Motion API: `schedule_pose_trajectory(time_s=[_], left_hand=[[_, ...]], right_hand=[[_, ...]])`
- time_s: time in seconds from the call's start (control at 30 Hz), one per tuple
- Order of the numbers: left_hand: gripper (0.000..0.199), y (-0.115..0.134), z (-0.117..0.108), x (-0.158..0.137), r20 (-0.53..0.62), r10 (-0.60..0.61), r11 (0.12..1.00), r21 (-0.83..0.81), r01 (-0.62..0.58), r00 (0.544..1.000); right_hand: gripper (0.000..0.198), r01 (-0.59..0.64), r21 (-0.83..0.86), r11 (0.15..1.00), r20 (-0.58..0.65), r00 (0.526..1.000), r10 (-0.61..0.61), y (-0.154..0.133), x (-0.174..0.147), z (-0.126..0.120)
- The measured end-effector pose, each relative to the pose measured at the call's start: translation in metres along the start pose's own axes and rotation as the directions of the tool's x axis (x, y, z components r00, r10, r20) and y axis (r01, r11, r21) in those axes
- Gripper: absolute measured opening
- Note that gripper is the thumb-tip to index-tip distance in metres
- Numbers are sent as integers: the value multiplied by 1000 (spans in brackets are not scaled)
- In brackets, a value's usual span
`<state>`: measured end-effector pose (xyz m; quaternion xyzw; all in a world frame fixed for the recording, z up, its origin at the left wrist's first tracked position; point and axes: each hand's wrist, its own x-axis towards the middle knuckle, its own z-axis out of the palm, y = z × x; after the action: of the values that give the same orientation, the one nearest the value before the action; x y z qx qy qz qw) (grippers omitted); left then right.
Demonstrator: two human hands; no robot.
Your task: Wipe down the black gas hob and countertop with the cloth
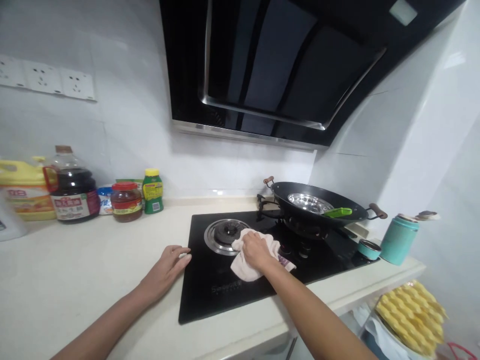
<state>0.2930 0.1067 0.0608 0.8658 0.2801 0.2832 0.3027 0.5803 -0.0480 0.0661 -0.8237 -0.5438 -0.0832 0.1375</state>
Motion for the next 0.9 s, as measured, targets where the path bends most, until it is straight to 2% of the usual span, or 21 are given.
schedule_pose_trajectory(time_s=[0.2,0.33,0.47,0.63,0.77,0.9], left_hand=[[59,8,0,-3,35,-3,999,38,2,999],[60,9,-1,-4,58,-9,999,48,7,998],[59,10,-4,-6,44,5,999,39,-7,999],[58,16,-7,-9,54,7,996,83,-11,999],[55,19,-7,-11,63,8,994,104,-15,998],[54,20,-6,-13,85,21,991,131,-32,996]], right_hand=[[31,-142,-81,986,-6,990,142,21,22,5],[34,-213,-168,962,-20,977,213,23,35,-3],[34,-140,-247,959,-5,990,144,16,32,-17],[33,-32,-259,965,111,992,62,18,13,-24],[43,-30,-215,976,171,983,68,28,17,-20],[34,-60,-173,983,182,979,92,39,38,-15]])
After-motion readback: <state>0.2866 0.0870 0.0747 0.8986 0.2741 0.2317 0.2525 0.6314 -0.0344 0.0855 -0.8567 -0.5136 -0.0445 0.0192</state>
